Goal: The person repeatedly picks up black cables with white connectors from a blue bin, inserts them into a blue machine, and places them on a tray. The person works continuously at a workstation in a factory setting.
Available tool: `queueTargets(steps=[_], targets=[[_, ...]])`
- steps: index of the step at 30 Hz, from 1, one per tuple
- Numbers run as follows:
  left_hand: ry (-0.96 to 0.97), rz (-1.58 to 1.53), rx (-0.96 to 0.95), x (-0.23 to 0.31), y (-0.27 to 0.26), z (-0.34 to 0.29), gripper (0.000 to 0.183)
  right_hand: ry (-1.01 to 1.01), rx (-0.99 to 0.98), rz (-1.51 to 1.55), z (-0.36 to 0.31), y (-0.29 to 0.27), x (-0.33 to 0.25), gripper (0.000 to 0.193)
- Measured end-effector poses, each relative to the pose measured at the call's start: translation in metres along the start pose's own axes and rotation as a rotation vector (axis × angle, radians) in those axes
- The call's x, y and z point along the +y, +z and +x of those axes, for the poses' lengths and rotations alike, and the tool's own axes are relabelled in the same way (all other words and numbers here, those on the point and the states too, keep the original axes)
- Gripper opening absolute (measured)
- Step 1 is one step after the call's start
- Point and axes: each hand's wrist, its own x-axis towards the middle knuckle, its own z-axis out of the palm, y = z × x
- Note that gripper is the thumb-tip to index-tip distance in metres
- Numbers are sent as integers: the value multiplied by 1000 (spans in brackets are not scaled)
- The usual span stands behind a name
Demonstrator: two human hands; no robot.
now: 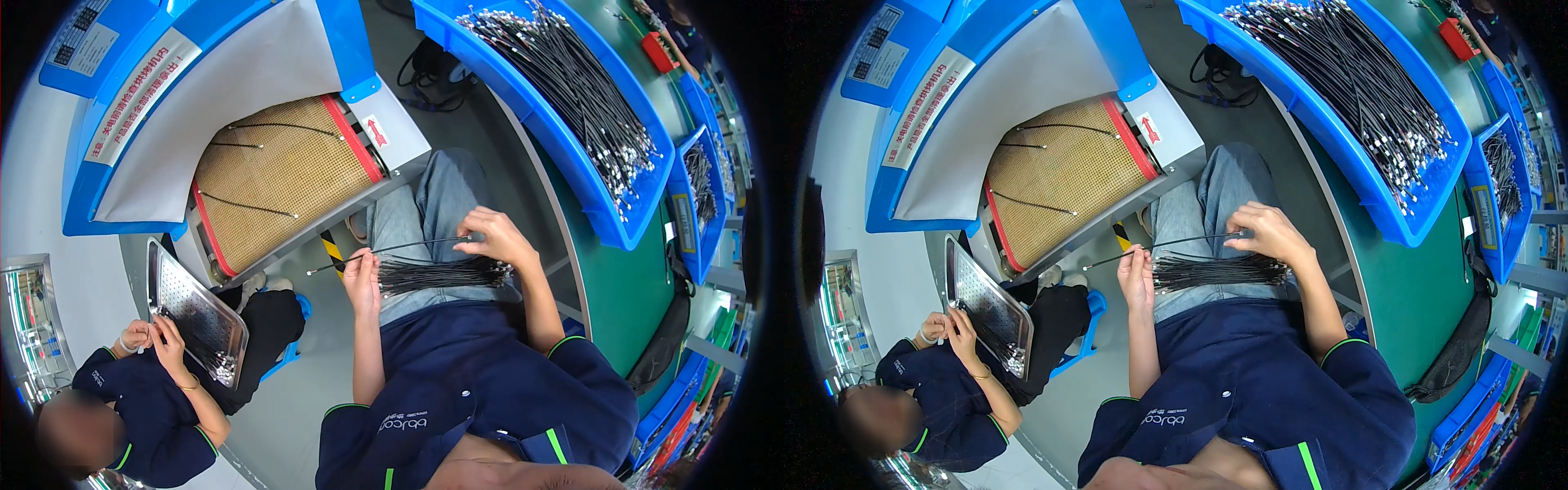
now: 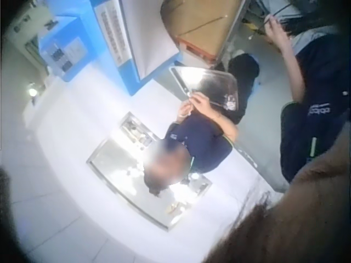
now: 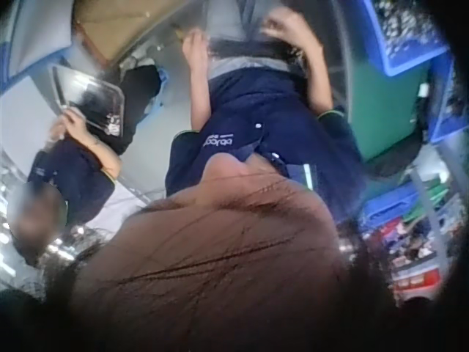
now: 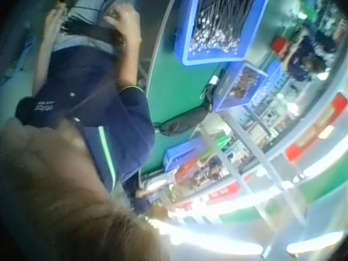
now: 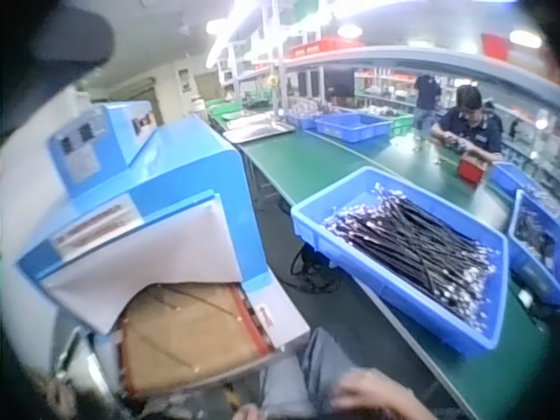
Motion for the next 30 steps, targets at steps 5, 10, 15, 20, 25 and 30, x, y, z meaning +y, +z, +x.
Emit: queueTargets(steps=[5,10,15,20,25,30], targets=[[-26,19,-2,0,4,-1,12,-64,15,-54,14,-4,-6,22],[-32,18,-15,-3,9,4,13,-182,-67,-92,33,12,-19,18],[-18,-13,-38,0,11,7,14,-151,-99,-140,42,19,-25,14],[-38,135,-98,2,9,12,21,-178,-70,-143,53,21,-22,12],[6,769,-519,-14,3,8,47,-152,-50,-103,72,26,-19,13],[231,1515,-991,-32,12,-3,83,-141,-10,-95,115,38,-20,12]])
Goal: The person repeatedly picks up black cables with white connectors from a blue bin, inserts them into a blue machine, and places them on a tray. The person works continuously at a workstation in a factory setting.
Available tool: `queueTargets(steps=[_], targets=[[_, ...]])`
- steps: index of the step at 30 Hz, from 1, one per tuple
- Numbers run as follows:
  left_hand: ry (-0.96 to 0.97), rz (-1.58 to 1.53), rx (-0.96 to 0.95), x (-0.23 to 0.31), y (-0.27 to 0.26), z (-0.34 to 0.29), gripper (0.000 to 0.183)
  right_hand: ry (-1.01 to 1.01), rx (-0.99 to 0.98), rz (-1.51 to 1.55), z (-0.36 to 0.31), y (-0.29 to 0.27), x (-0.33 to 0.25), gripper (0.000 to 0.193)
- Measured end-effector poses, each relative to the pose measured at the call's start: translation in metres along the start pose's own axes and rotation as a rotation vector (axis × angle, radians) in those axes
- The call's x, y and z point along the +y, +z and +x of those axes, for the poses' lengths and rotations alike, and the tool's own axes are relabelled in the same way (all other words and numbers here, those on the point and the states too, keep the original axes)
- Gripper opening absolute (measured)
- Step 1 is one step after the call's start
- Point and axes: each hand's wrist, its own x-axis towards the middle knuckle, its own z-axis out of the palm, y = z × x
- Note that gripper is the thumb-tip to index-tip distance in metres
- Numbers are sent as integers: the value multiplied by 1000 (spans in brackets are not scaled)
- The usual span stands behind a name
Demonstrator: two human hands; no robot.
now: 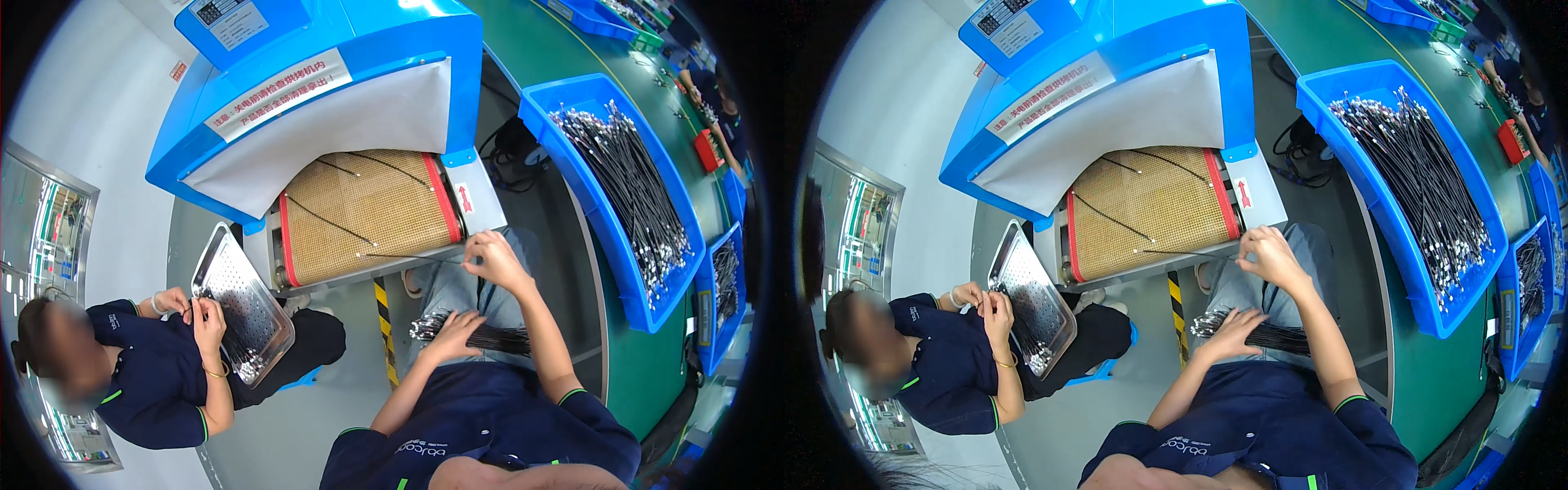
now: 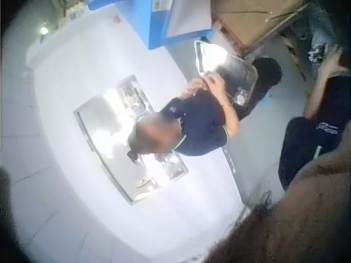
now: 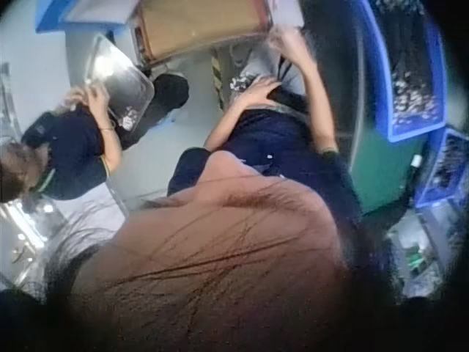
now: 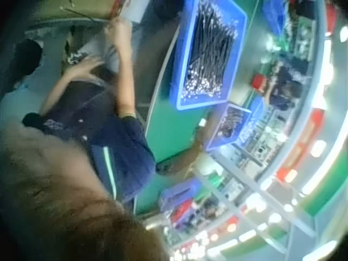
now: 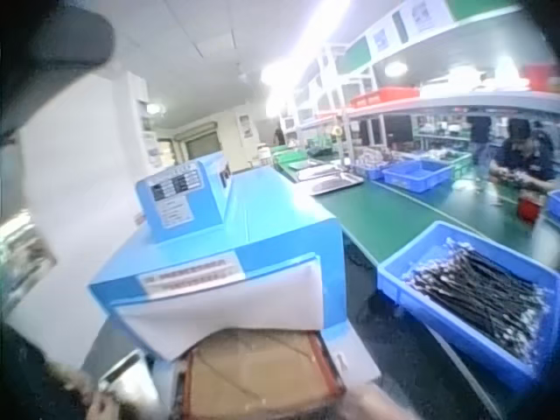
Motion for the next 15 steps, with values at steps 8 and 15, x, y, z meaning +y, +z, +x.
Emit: queueTargets(steps=[8,15], targets=[[-15,144,-51,8,11,17,57,-9,137,72,84,42,5,10],[-4,115,-41,7,12,19,38,90,117,54,120,71,21,11]])
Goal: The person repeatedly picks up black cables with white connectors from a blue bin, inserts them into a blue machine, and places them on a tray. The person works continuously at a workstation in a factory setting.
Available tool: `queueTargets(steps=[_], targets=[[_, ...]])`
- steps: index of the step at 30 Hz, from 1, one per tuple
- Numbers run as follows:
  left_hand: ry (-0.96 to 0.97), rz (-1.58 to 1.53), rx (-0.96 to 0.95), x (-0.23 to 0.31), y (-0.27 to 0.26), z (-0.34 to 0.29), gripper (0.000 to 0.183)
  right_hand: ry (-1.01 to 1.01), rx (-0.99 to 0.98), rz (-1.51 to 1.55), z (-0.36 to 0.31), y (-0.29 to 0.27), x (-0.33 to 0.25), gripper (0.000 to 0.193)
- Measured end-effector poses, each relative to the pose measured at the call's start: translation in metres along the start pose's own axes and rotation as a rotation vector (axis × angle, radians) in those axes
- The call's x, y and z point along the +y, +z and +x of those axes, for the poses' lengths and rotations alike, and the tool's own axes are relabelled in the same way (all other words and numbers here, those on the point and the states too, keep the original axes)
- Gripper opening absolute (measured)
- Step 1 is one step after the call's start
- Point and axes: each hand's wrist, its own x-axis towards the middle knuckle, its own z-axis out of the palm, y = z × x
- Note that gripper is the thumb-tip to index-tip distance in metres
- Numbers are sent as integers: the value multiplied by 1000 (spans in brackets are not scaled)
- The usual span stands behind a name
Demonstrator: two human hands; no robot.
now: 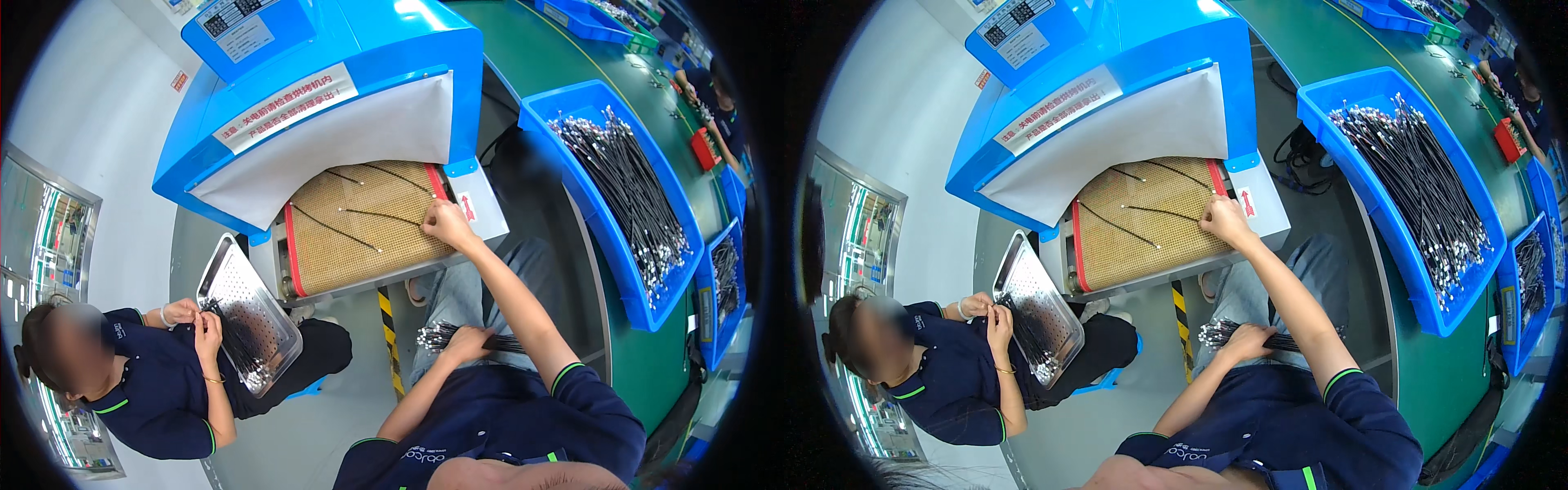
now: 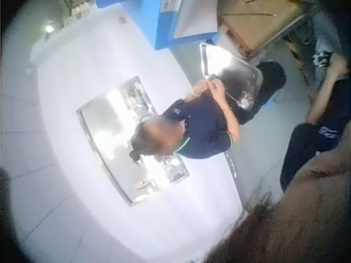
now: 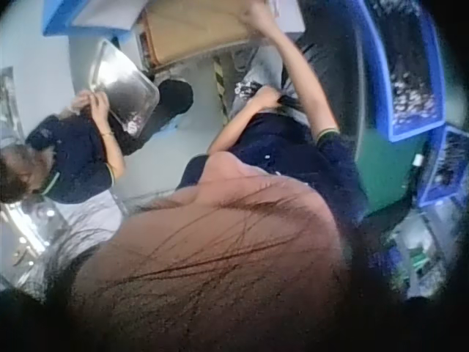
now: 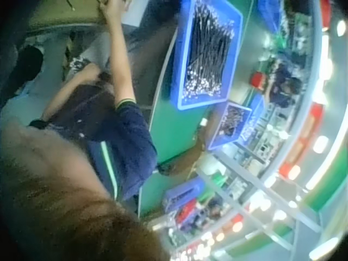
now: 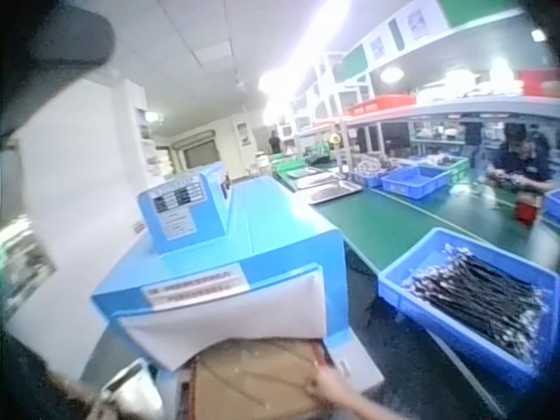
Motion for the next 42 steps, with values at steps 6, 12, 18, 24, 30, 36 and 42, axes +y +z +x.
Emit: queueTargets(steps=[6,12,18,24,30,36,42], targets=[[-33,41,-113,6,-9,6,38,-62,57,-126,-5,-13,-3,12],[-69,49,-80,0,-8,-2,45,-66,-390,208,-121,-66,-35,31],[-106,83,95,20,-42,-22,37,169,-676,-108,-233,-98,-35,39],[-22,185,303,54,-88,-27,47,21,-497,-201,-221,-123,-58,36],[613,246,1091,109,-145,-38,47,48,-141,-349,-191,-251,-119,30],[445,-149,731,101,-102,-1,42,196,326,-411,-182,-356,-87,33],[164,-321,384,35,-12,15,38,518,223,-441,-176,-348,-11,57]])
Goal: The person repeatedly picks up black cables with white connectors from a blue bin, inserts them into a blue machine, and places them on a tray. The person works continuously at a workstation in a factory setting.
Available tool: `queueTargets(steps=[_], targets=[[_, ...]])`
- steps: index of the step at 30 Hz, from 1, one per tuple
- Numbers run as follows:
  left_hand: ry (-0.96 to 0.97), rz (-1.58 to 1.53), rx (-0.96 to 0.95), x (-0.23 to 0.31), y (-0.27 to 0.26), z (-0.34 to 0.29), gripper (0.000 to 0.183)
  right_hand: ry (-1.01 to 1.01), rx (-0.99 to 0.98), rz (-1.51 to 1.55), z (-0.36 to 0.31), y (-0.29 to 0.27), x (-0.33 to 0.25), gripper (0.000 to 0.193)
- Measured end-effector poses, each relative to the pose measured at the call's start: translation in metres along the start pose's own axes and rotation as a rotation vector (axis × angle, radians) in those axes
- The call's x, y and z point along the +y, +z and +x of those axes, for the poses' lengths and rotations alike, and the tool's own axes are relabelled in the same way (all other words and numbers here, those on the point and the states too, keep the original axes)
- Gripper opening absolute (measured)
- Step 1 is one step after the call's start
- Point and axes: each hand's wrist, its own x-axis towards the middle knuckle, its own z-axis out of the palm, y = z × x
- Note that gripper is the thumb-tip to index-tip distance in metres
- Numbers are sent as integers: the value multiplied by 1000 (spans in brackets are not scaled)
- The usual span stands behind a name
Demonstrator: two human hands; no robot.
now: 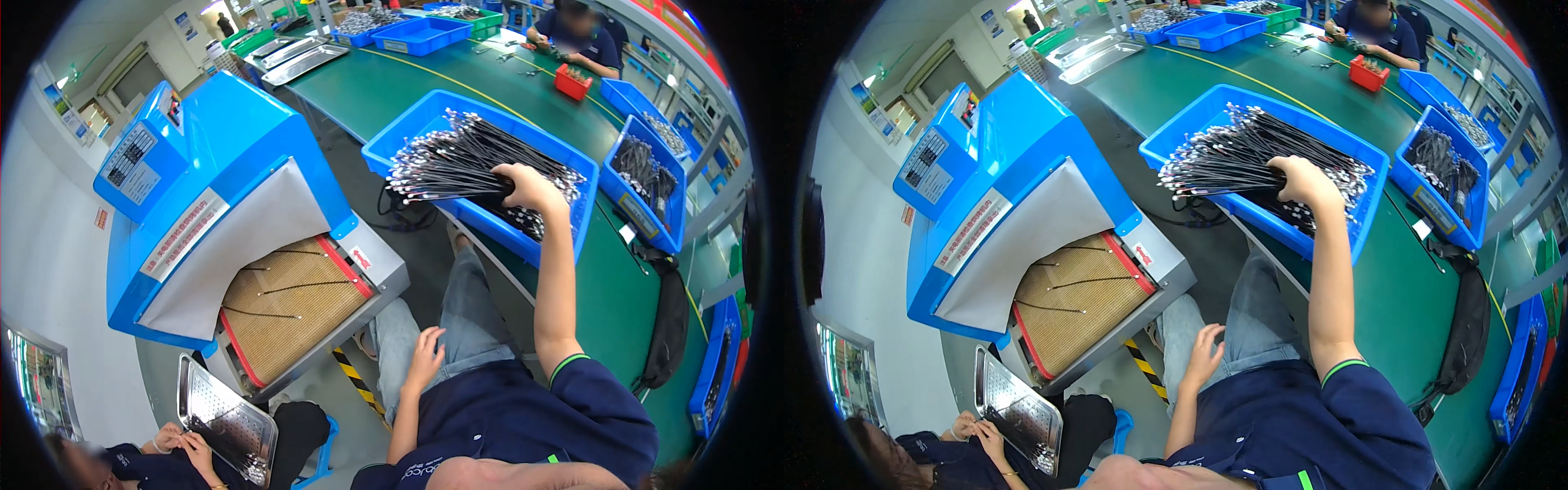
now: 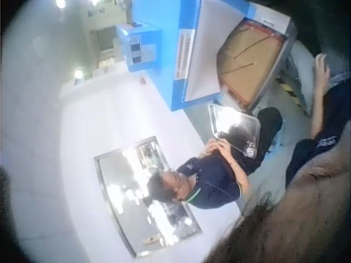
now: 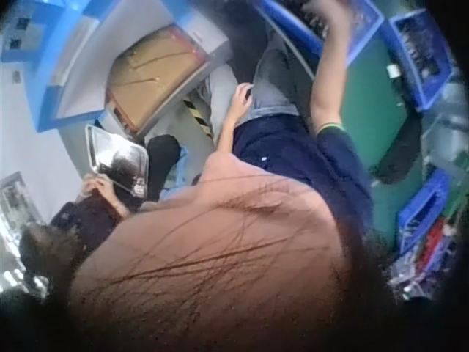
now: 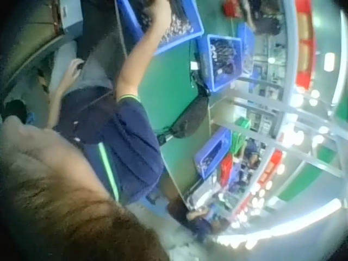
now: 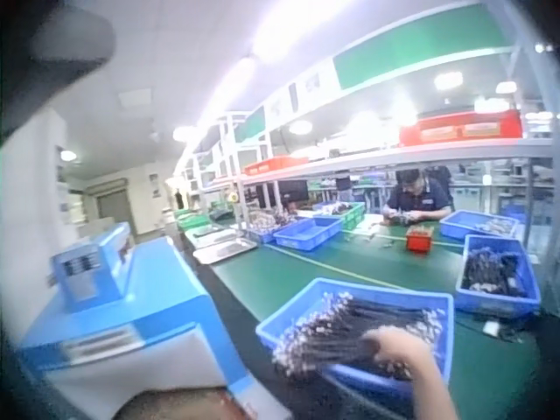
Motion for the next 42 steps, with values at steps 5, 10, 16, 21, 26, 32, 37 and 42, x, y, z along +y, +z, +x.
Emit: queueTargets(steps=[5,10,16,21,26,32,37,42], targets=[[-127,266,-219,-49,8,-36,33,-5,62,16,-2,21,-15,66],[-110,261,-233,-46,13,-32,29,19,155,-37,10,40,-10,59],[-111,253,-202,-47,11,-32,24,-19,135,-4,4,28,-14,63],[-115,250,-205,-44,11,-29,21,-5,386,205,11,39,-4,27],[-140,235,-236,-46,9,-29,22,105,495,109,16,44,-10,16],[-139,232,-240,-46,10,-25,21,-20,886,18,15,42,-17,6],[-226,-41,-111,-38,-1,-22,26,-15,905,253,-12,20,-54,15],[-152,64,386,-15,-46,-29,40,-415,570,247,-70,47,-101,25]])
